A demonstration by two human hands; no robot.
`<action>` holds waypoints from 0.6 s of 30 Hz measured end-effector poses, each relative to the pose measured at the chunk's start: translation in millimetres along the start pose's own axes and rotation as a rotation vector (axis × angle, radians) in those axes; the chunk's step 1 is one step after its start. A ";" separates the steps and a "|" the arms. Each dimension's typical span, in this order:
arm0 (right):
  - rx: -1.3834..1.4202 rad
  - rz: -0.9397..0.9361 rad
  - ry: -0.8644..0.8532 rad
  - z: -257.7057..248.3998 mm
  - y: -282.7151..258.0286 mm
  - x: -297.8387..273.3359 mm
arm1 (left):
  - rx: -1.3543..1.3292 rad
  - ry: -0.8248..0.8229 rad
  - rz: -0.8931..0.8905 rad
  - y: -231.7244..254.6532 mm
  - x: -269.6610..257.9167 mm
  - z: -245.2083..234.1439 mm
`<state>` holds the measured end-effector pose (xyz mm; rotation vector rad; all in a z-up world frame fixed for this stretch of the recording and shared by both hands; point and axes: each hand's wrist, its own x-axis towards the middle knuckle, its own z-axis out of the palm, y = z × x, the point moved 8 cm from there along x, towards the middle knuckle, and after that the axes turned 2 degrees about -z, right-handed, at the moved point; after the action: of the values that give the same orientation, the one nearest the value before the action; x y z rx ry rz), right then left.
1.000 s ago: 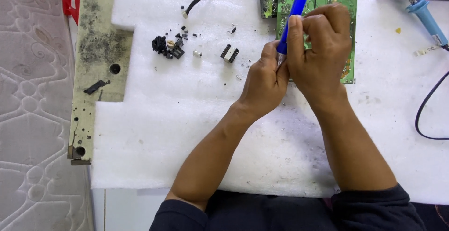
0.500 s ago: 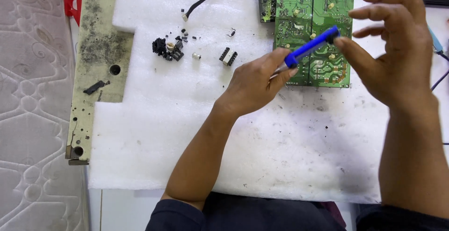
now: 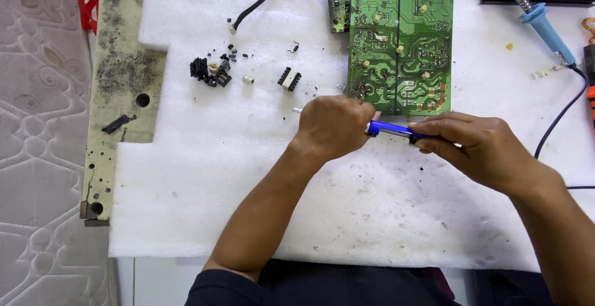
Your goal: Desoldering electronic components from a printed circuit board using a soldering iron and a manual desoldering pump.
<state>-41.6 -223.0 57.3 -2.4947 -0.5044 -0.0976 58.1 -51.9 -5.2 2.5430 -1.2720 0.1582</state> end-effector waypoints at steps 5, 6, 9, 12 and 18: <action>0.057 0.037 0.039 6.5 -2.7 -4.7 | -0.060 0.052 0.015 19.3 -2.9 11.1; 0.050 0.043 0.025 8.4 -1.7 -4.4 | -0.048 0.028 0.005 18.8 -2.6 13.3; -0.043 0.014 0.028 17.5 4.2 -8.2 | -0.075 -0.008 0.116 38.3 -4.5 21.8; -0.125 0.040 0.038 20.0 0.7 -12.5 | -0.098 0.088 0.068 44.6 -6.7 20.1; -0.119 0.006 0.086 32.5 11.5 -18.3 | 0.051 0.094 0.036 42.7 -6.5 20.4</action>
<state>-55.5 -219.5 21.0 -2.5949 -0.4672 -0.2380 19.5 -77.4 -17.1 2.5235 -1.2945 0.3188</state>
